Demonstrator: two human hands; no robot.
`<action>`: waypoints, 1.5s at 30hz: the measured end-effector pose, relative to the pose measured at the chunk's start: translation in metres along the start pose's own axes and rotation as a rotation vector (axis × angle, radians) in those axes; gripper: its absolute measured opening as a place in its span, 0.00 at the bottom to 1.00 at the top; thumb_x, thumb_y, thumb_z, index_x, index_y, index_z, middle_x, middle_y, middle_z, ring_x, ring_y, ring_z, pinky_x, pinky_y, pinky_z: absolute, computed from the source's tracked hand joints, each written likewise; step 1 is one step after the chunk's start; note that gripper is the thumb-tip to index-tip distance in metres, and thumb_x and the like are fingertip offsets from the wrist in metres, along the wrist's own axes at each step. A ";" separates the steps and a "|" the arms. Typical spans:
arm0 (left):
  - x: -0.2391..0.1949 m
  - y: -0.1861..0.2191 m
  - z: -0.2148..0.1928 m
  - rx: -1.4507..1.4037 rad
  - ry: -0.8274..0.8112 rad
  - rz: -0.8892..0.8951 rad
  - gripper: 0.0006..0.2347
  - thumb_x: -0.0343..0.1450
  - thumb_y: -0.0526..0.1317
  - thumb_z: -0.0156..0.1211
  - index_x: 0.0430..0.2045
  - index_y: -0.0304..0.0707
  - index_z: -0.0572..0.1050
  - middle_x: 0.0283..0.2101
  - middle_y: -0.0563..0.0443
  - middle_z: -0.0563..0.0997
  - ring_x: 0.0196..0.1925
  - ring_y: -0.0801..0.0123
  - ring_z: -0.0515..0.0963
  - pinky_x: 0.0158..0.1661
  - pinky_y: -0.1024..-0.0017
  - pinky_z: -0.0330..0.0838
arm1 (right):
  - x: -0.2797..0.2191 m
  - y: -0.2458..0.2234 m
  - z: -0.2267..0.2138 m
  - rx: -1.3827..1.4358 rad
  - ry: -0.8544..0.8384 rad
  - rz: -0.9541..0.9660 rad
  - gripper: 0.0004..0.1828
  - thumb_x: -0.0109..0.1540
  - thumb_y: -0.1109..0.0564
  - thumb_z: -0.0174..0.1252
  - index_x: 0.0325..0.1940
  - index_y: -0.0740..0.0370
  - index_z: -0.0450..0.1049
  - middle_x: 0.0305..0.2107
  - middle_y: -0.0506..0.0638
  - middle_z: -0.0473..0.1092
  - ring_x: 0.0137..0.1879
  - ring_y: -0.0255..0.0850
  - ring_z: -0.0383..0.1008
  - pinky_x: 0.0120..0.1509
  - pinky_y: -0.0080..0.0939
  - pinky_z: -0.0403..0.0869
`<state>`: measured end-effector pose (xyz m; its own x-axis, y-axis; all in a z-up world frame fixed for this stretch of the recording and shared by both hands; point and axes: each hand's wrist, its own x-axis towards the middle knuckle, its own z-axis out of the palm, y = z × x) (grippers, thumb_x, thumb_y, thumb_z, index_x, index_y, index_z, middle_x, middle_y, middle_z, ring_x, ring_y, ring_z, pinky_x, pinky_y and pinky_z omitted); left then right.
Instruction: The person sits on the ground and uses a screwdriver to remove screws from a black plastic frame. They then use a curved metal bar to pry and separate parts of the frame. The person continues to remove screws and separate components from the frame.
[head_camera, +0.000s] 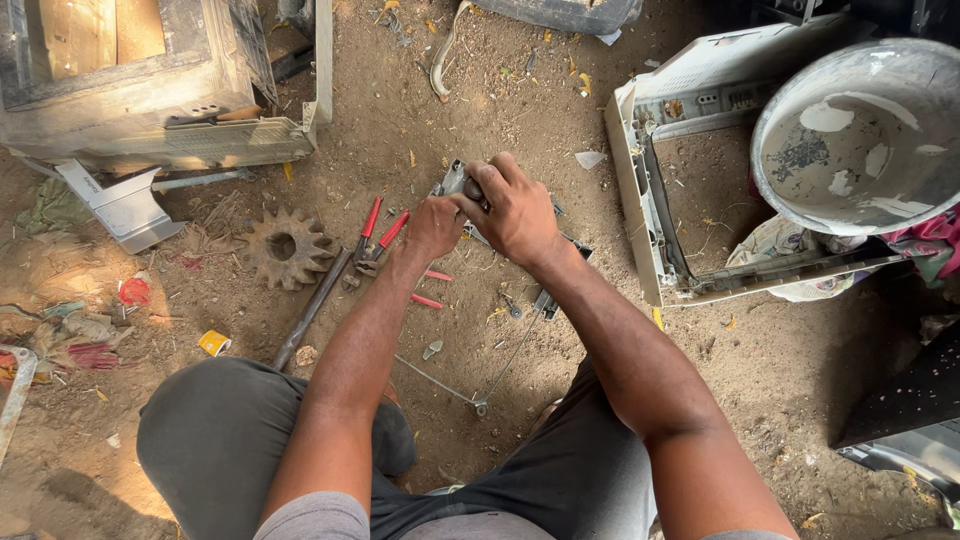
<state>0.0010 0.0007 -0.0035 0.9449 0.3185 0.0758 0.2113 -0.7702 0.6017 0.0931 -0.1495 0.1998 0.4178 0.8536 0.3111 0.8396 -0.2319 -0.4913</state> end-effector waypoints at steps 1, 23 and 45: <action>0.002 -0.002 0.003 0.017 -0.044 -0.036 0.05 0.73 0.35 0.60 0.32 0.29 0.77 0.30 0.36 0.84 0.31 0.52 0.86 0.31 0.59 0.82 | 0.001 0.000 0.001 -0.030 0.015 0.005 0.25 0.63 0.43 0.67 0.56 0.60 0.72 0.40 0.53 0.69 0.37 0.46 0.78 0.36 0.49 0.80; 0.017 -0.011 0.042 -0.036 0.208 0.003 0.06 0.73 0.34 0.52 0.38 0.30 0.75 0.30 0.36 0.82 0.31 0.52 0.86 0.35 0.59 0.83 | 0.025 0.025 0.066 0.588 0.252 0.163 0.01 0.64 0.64 0.56 0.38 0.64 0.72 0.32 0.52 0.70 0.36 0.41 0.70 0.39 0.39 0.73; 0.044 0.048 0.037 -3.579 -0.141 -0.208 0.14 0.73 0.42 0.64 0.47 0.33 0.71 0.41 0.46 0.75 0.43 0.63 0.77 0.44 0.65 0.78 | 0.040 -0.046 0.081 0.694 0.585 0.533 0.13 0.68 0.48 0.60 0.44 0.62 0.73 0.31 0.42 0.68 0.34 0.35 0.70 0.38 0.38 0.76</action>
<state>0.0619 -0.0427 -0.0006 0.9804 0.1874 0.0611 -0.0343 0.4678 -0.8832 0.0430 -0.0671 0.1684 0.9323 0.3188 0.1711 0.1921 -0.0354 -0.9807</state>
